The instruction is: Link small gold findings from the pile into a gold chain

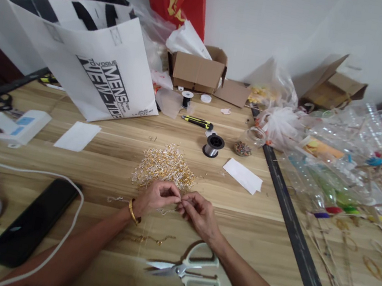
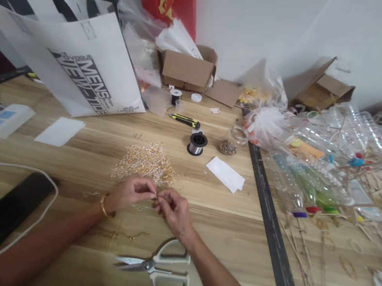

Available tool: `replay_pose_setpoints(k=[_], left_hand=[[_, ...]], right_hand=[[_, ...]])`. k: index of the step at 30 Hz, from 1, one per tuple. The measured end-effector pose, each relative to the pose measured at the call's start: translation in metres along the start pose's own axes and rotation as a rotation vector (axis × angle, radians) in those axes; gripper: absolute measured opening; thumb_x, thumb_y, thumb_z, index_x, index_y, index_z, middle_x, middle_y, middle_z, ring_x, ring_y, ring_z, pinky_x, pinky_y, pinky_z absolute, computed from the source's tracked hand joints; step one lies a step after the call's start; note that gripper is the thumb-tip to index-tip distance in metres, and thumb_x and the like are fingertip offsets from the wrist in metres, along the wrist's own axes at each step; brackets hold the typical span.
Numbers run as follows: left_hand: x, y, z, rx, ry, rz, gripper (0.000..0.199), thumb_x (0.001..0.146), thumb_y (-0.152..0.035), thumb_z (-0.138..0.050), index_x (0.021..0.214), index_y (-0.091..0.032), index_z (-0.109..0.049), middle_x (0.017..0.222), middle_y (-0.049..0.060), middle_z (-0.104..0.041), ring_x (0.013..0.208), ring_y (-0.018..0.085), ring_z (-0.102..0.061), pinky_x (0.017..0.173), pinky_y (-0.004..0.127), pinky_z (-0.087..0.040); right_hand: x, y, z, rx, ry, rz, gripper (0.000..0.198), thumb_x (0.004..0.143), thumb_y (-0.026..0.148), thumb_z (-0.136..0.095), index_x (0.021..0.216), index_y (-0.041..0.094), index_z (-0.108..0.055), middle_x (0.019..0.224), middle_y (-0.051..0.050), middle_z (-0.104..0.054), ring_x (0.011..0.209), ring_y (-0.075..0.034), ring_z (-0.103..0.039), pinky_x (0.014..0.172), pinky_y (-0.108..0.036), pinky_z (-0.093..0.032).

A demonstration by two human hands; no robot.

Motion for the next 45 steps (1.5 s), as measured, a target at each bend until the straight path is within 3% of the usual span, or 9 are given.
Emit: replay_pose_setpoints(k=[18,33,45], left_hand=[[-0.0004,0.0003,-0.0015,0.062,-0.009,0.019,0.016,0.074,-0.026,-0.063,0.07,-0.01,-0.062,0.066,0.004,-0.064,0.063,0.014,-0.059,0.061,0.024,-0.046],[-0.0002,0.0,-0.0015,0.083,-0.02,0.029,0.015,0.074,-0.025,-0.063,0.07,-0.01,-0.064,0.065,0.004,-0.065,0.061,0.013,-0.059,0.06,0.023,-0.046],[-0.0001,-0.0037,-0.002,0.062,-0.011,0.032,0.015,0.074,-0.026,-0.062,0.07,-0.011,-0.064,0.064,0.002,-0.064,0.061,0.012,-0.057,0.059,0.021,-0.045]], right_hand=[[0.0009,0.005,-0.0016,0.052,0.0,-0.004,0.027,0.08,0.038,-0.06,0.091,0.014,-0.058,0.069,-0.004,-0.064,0.058,-0.012,-0.058,0.051,-0.022,-0.046],[0.0005,0.0024,-0.002,0.082,0.026,0.055,0.024,0.082,0.033,-0.059,0.097,0.016,-0.049,0.072,-0.003,-0.062,0.061,-0.011,-0.057,0.053,-0.022,-0.044],[0.0002,-0.0021,-0.0017,0.023,0.012,0.052,0.02,0.082,0.035,-0.06,0.086,0.018,-0.049,0.069,-0.001,-0.062,0.058,-0.011,-0.056,0.052,-0.021,-0.044]])
Point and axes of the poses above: each hand's wrist, its own x-axis towards the middle knuckle, its own z-axis out of the back of the hand, y = z × x, the point moved 4 cm from there along x, towards the middle knuckle
